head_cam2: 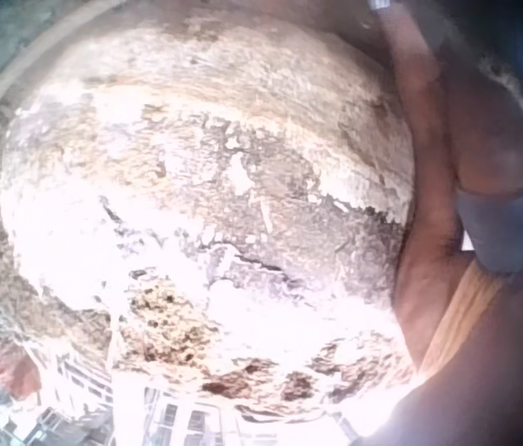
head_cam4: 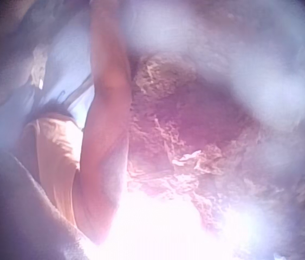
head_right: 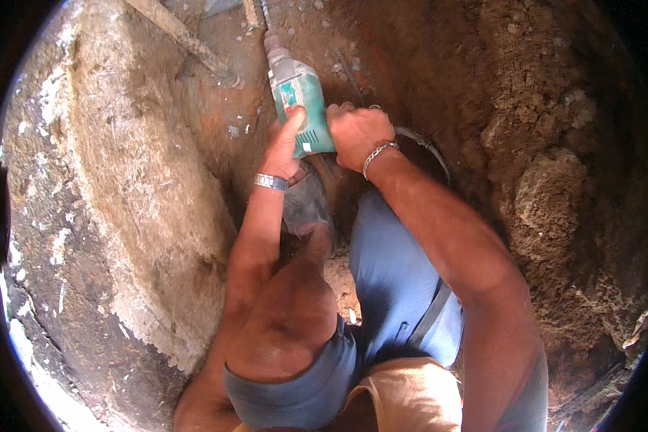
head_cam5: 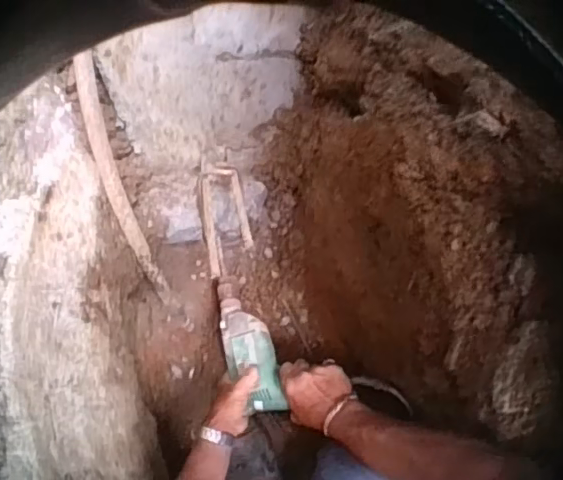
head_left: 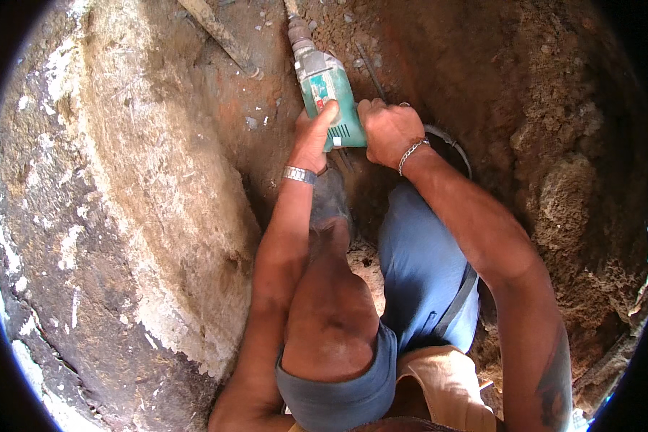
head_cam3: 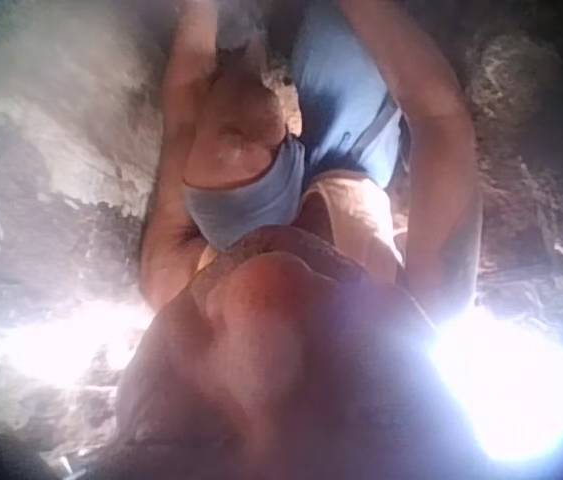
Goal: The person uses a green electric drill to bore holes into the concrete floor of a narrow trench. They repeatedly position the drill, operate it to penetrate the surface, and withdraw the bit to clear debris.
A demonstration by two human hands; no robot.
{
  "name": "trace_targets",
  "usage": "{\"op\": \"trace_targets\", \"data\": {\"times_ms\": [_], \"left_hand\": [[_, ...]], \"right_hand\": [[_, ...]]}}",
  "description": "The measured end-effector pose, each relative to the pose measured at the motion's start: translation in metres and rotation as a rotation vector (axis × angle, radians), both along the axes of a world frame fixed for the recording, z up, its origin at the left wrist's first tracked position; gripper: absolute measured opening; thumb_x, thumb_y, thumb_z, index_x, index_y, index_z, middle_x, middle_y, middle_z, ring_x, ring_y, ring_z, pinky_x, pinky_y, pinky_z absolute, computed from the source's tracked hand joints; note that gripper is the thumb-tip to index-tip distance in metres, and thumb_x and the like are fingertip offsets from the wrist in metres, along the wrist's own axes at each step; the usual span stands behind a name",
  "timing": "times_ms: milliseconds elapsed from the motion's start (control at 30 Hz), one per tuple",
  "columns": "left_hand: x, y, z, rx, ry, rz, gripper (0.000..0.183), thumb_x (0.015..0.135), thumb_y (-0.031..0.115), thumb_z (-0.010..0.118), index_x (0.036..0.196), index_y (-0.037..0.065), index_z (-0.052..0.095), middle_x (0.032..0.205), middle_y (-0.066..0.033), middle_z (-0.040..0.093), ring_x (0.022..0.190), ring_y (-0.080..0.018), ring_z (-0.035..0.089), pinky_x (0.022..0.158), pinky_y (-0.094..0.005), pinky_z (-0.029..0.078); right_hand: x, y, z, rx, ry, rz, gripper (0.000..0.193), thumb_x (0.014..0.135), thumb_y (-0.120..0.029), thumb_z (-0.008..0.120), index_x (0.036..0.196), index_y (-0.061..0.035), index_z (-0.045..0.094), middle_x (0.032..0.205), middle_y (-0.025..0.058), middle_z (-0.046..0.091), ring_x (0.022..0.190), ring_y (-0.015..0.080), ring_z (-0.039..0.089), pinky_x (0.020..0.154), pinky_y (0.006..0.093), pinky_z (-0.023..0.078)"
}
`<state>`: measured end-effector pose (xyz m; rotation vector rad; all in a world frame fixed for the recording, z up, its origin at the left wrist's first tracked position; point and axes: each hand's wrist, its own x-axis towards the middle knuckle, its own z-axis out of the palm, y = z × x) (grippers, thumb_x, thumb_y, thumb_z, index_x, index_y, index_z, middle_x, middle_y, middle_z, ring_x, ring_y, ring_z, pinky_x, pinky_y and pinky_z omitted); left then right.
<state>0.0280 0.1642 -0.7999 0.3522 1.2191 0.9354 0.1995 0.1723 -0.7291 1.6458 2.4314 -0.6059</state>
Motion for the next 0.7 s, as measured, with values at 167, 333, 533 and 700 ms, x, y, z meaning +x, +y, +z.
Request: {"op": "trace_targets", "data": {"times_ms": [167, 333, 533, 700], "left_hand": [[-0.014, 0.025, -0.028, -0.134, -0.133, -0.057, 0.047, 0.090, 0.042, 0.074, 0.118, 0.005, 0.067, 0.109, -0.0046, 0.070, 0.096, -0.0174, 0.066, 0.085, -0.0367, 0.053], [-0.004, 0.013, 0.003, -0.091, -0.035, 0.004, 0.040, 0.091, 0.037, 0.074, 0.115, 0.005, 0.068, 0.102, -0.0044, 0.071, 0.087, -0.0178, 0.068, 0.079, -0.0359, 0.055], [-0.006, -0.012, 0.084, -0.095, 0.142, -0.037, 0.040, 0.094, 0.034, 0.071, 0.122, 0.006, 0.065, 0.108, -0.0068, 0.071, 0.091, -0.0205, 0.071, 0.080, -0.0387, 0.059], [-0.009, -0.032, 0.156, -0.026, 0.310, -0.086, 0.036, 0.094, 0.027, 0.072, 0.119, 0.002, 0.064, 0.105, -0.0082, 0.071, 0.087, -0.0178, 0.070, 0.075, -0.0354, 0.058]], "right_hand": [[-0.004, -0.001, 0.003, 0.074, 0.006, 0.031, 0.042, 0.064, -0.008, 0.076, 0.100, -0.0070, 0.055, 0.096, 0.0133, 0.066, 0.080, 0.0323, 0.071, 0.072, 0.0441, 0.055], [-0.004, -0.007, 0.025, 0.036, 0.014, -0.041, 0.047, 0.061, -0.011, 0.080, 0.101, -0.0077, 0.055, 0.097, 0.0132, 0.066, 0.082, 0.0322, 0.071, 0.074, 0.0426, 0.055], [-0.001, -0.031, 0.066, -0.015, 0.133, -0.077, 0.052, 0.057, -0.014, 0.083, 0.101, -0.0082, 0.056, 0.101, 0.0133, 0.066, 0.087, 0.0329, 0.071, 0.079, 0.0439, 0.054], [-0.005, -0.069, 0.103, 0.137, 0.313, -0.172, 0.050, 0.054, -0.011, 0.081, 0.098, -0.0086, 0.059, 0.101, 0.0126, 0.066, 0.087, 0.0326, 0.069, 0.079, 0.0426, 0.053]]}}
